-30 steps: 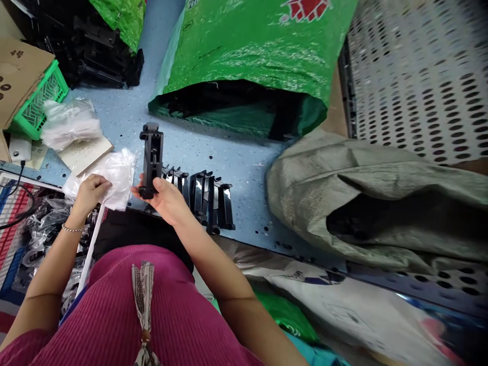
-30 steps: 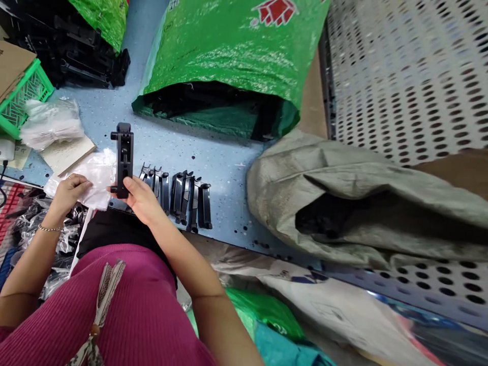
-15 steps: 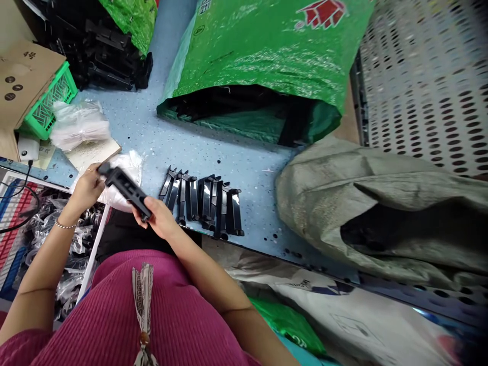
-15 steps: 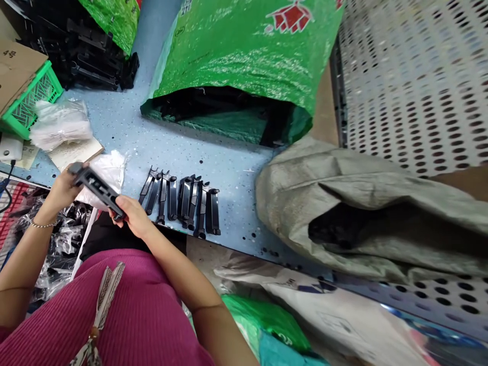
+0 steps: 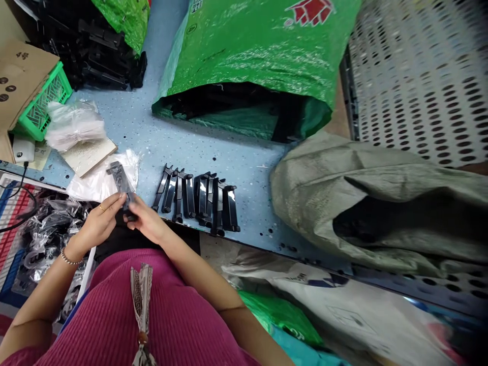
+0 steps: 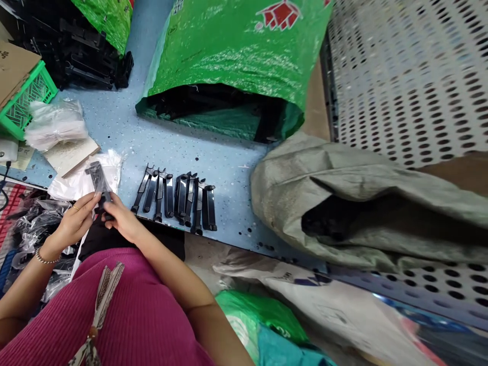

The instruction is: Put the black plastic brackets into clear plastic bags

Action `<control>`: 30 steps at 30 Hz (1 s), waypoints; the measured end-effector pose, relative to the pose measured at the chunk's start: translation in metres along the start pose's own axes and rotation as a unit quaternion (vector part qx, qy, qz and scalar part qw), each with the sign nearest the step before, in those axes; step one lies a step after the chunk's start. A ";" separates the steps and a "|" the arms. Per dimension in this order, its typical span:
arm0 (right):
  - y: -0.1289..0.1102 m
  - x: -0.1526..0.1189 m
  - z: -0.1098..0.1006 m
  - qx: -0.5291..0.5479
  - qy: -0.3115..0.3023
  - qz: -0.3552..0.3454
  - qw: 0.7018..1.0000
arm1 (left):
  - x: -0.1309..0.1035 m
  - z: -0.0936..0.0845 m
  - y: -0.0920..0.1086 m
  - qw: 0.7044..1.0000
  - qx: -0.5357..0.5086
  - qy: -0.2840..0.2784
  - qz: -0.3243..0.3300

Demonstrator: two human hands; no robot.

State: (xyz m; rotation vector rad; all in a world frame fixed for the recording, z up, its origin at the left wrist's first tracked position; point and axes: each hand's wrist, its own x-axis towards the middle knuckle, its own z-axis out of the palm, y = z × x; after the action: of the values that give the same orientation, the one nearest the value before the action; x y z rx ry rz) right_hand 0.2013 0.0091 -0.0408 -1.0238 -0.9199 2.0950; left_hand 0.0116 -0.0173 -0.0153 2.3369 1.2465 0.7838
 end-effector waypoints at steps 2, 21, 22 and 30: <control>0.007 0.001 0.003 -0.097 0.017 -0.046 0.994 | -0.002 0.001 -0.005 1.000 0.010 0.006 0.009; -0.006 -0.008 -0.003 -0.288 0.145 -0.199 0.925 | 0.004 0.009 -0.004 0.998 0.042 0.018 0.049; -0.006 -0.009 -0.003 -0.315 0.147 -0.212 0.913 | 0.005 0.011 -0.004 0.998 0.040 0.003 0.045; -0.038 -0.031 -0.001 -0.348 -0.141 -0.259 0.890 | -0.001 -0.033 0.021 0.988 0.080 0.101 -0.081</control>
State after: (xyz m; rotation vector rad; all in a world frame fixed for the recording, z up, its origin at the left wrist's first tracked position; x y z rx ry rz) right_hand 0.2261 0.0068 0.0015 -0.6690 -1.9421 1.4850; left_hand 0.0036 -0.0276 0.0213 2.2852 1.6182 0.9133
